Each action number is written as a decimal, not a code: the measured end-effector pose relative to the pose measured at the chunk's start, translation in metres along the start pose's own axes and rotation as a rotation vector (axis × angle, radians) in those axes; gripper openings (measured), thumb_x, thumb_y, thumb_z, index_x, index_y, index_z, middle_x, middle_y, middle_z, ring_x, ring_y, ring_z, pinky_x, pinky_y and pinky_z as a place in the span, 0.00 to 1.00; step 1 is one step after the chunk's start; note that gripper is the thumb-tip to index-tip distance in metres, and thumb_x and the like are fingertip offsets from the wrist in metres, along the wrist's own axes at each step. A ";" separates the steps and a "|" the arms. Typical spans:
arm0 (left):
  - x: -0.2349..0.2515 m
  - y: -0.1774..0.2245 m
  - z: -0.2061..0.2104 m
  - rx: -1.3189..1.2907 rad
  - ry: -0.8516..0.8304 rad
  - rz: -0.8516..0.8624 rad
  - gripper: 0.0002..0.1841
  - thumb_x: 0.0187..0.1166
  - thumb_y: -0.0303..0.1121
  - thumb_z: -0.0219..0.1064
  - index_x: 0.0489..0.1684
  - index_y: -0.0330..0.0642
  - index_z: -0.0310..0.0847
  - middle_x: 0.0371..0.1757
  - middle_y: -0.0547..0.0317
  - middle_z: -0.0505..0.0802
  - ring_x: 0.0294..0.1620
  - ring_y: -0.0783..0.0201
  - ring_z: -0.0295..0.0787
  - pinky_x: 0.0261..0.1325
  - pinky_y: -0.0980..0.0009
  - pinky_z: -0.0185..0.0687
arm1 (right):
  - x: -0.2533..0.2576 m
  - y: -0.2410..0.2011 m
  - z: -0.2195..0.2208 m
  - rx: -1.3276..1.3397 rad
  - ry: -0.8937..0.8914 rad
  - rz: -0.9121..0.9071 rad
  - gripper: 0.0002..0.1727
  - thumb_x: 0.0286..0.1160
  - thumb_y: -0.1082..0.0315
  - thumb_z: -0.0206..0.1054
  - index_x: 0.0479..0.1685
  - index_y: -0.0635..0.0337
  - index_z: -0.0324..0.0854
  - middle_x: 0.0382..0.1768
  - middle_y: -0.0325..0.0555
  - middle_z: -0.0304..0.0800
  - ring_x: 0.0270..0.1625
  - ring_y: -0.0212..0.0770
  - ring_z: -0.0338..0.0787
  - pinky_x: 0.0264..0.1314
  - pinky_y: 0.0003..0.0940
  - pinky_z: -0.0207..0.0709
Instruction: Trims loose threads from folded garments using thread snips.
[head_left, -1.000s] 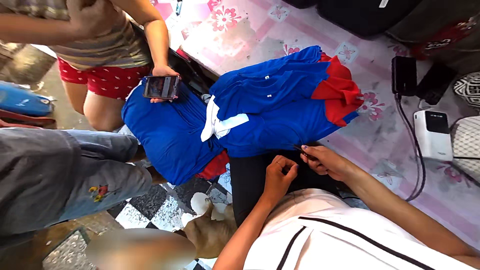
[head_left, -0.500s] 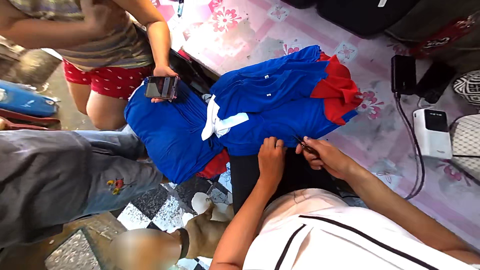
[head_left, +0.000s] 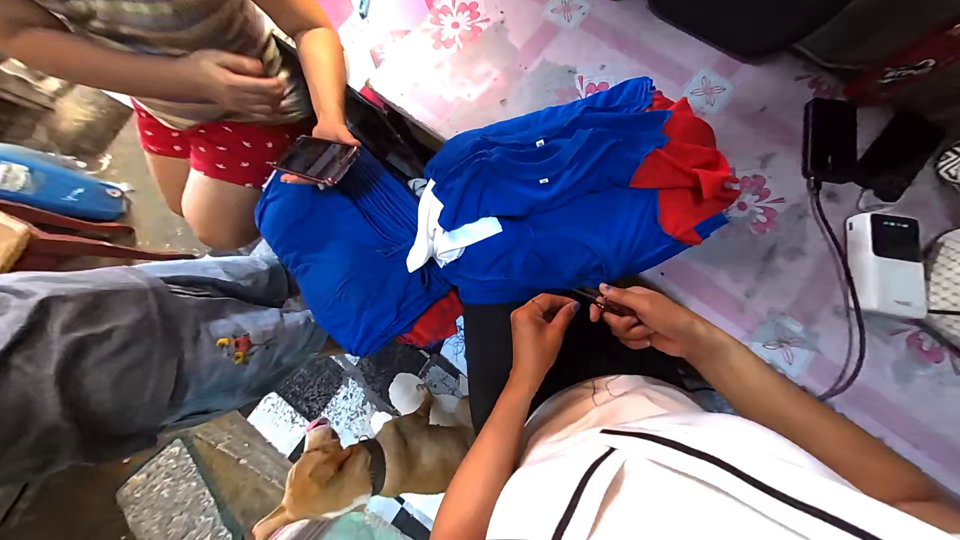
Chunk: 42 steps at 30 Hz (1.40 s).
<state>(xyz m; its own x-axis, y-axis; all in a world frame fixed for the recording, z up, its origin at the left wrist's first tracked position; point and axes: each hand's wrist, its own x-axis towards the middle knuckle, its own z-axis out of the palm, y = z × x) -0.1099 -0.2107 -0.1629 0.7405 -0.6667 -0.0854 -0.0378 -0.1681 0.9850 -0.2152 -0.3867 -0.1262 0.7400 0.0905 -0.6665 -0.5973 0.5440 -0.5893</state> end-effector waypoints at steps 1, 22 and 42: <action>-0.001 0.001 -0.002 0.018 -0.057 -0.001 0.05 0.75 0.26 0.72 0.37 0.31 0.91 0.33 0.58 0.95 0.31 0.77 0.90 0.40 0.80 0.87 | 0.003 0.000 0.000 0.020 -0.013 -0.005 0.27 0.97 0.51 0.35 0.40 0.52 0.77 0.12 0.23 0.58 0.09 0.18 0.55 0.12 0.13 0.51; -0.033 0.037 -0.034 0.730 -0.588 -0.233 0.16 0.85 0.38 0.65 0.42 0.32 0.92 0.45 0.37 0.95 0.52 0.36 0.93 0.57 0.33 0.81 | -0.003 -0.008 0.011 -0.977 0.507 -0.687 0.15 0.90 0.64 0.55 0.48 0.62 0.87 0.36 0.42 0.88 0.34 0.26 0.79 0.40 0.24 0.73; 0.036 0.030 -0.061 0.802 0.073 0.132 0.10 0.78 0.28 0.71 0.51 0.36 0.92 0.51 0.41 0.93 0.53 0.42 0.92 0.52 0.43 0.87 | 0.002 -0.015 0.018 -1.005 0.530 -0.761 0.13 0.86 0.67 0.59 0.48 0.60 0.90 0.44 0.43 0.87 0.40 0.27 0.83 0.45 0.23 0.79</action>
<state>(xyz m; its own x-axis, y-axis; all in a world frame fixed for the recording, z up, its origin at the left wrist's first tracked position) -0.0430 -0.1956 -0.1277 0.7375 -0.6726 0.0609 -0.5757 -0.5789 0.5775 -0.1991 -0.3800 -0.1109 0.9133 -0.4072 0.0090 -0.2328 -0.5400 -0.8088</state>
